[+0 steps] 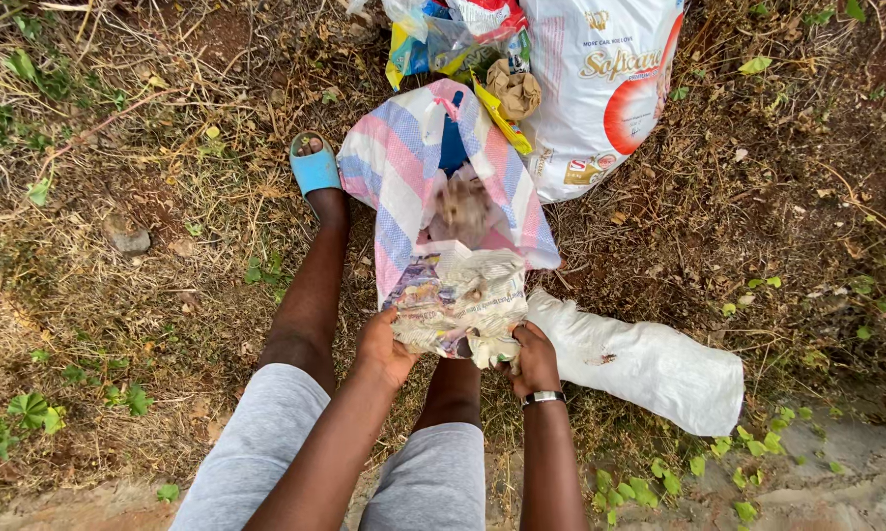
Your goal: The person sorts through various items of trash and recyclables in a striped bag by hand, removing items such as plastic containers, food wrappers, and paper scraps and placing them into a white bag.
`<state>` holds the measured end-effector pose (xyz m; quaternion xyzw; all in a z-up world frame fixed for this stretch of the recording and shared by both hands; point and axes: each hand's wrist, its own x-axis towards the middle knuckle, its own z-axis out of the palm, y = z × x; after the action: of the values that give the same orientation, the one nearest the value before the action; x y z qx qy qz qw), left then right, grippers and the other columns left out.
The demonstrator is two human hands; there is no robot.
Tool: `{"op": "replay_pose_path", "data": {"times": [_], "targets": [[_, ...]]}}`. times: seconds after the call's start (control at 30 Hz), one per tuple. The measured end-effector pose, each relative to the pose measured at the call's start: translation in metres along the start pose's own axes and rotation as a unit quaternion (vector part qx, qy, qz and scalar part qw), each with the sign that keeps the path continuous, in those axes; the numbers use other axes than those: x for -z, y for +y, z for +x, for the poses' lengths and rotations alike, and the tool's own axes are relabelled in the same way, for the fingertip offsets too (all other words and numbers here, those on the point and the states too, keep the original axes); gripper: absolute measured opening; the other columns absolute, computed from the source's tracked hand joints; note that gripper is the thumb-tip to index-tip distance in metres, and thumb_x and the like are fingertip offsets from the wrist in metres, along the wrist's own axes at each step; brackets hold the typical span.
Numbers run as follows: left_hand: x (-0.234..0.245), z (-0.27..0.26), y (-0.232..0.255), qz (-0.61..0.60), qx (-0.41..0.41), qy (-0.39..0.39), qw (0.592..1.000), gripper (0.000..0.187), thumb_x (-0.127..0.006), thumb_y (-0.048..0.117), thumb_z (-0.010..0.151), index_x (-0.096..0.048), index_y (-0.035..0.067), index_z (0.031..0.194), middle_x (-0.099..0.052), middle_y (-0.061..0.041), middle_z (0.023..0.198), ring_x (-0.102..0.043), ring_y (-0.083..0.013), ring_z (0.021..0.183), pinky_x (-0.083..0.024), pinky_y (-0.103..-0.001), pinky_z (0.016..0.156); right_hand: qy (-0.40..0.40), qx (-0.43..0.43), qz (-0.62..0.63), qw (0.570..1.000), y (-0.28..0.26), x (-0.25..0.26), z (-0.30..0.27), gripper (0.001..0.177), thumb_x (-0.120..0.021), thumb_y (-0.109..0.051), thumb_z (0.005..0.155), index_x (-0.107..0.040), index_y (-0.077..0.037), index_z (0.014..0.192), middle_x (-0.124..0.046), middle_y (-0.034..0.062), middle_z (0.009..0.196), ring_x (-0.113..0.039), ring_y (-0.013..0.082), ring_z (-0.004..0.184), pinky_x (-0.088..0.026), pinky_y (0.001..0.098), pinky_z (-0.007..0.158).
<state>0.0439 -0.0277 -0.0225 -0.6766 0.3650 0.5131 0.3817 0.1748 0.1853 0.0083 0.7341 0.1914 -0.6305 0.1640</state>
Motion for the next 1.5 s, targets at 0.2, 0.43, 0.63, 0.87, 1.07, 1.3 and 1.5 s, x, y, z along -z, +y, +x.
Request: {"op": "replay_pose_path", "data": {"times": [0.2,0.43,0.63,0.87,1.07,1.3,1.5], "targets": [[0.01,0.01,0.007,0.065,-0.028,0.02,0.997,0.035,-0.058,0.032,0.102,-0.064,0.005,0.123,-0.074,-0.018,0.116,-0.069,-0.0205,0.08,-0.039,-0.021,0.047,0.035,0.037,-0.031,0.998,-0.009,-0.009,-0.014,0.021,-0.053,-0.019,0.098,-0.064,-0.008,0.113,-0.071,0.0055,0.091,-0.064,0.0164,0.065,-0.054,0.0328,0.048],[-0.027,-0.055,0.016,0.228,-0.043,-0.005,0.973,0.027,-0.063,0.028,0.096,-0.065,0.006,0.112,-0.072,-0.008,0.092,-0.068,-0.0151,0.066,-0.053,-0.024,0.044,0.015,0.139,-0.032,0.99,-0.044,-0.011,-0.048,0.022,-0.053,-0.022,0.1,-0.065,-0.004,0.102,-0.065,0.0066,0.082,-0.061,0.0181,0.058,-0.043,0.0292,0.043],[-0.041,-0.083,0.003,0.336,-0.08,-0.02,0.938,0.021,-0.066,0.026,0.094,-0.069,0.008,0.104,-0.071,-0.005,0.08,-0.061,-0.0102,0.054,-0.049,-0.024,0.041,-0.006,0.266,0.112,0.958,-0.053,0.015,-0.031,0.012,-0.059,-0.016,0.102,-0.065,-0.006,0.106,-0.064,0.001,0.089,-0.06,0.0114,0.075,-0.051,0.0266,0.065],[-0.065,-0.108,0.0,0.395,-0.235,-0.08,0.885,0.021,-0.072,0.021,0.094,-0.072,0.0,0.096,-0.075,-0.007,0.074,-0.064,-0.0096,0.048,-0.049,-0.025,0.043,0.029,0.36,0.083,0.929,-0.044,0.051,-0.021,0.01,-0.057,-0.013,0.109,-0.065,-0.006,0.11,-0.068,0.0014,0.099,-0.059,0.0071,0.08,-0.049,0.0208,0.067],[-0.07,-0.116,0.005,0.427,-0.307,-0.088,0.846,0.018,-0.072,0.017,0.094,-0.075,0.0,0.095,-0.071,-0.003,0.071,-0.055,-0.0088,0.05,-0.044,-0.027,0.047,0.064,0.28,0.088,0.954,-0.039,0.043,-0.031,0.012,-0.055,-0.02,0.106,-0.064,-0.012,0.106,-0.07,-0.0018,0.094,-0.054,0.0045,0.06,-0.038,0.0192,0.038],[-0.085,-0.153,-0.008,0.644,-0.516,-0.221,0.519,0.073,-0.061,0.006,0.09,-0.038,0.008,0.16,-0.049,-0.019,0.155,-0.054,-0.0333,0.136,-0.051,-0.045,0.108,0.057,0.268,0.181,0.945,-0.013,0.013,-0.033,0.017,-0.055,-0.024,0.107,-0.055,-0.011,0.118,-0.065,0.0043,0.108,-0.064,0.0145,0.095,-0.055,0.0321,0.081],[-0.106,-0.171,-0.043,0.766,-0.443,-0.27,0.38,0.113,-0.093,0.037,0.066,-0.031,0.006,0.155,-0.026,-0.029,0.159,-0.033,-0.0519,0.143,-0.034,-0.056,0.11,-0.025,0.264,0.271,0.925,-0.012,-0.005,-0.072,0.038,-0.044,-0.035,0.107,-0.049,-0.007,0.133,-0.063,0.0101,0.123,-0.062,0.0214,0.111,-0.053,0.0366,0.096]]}}
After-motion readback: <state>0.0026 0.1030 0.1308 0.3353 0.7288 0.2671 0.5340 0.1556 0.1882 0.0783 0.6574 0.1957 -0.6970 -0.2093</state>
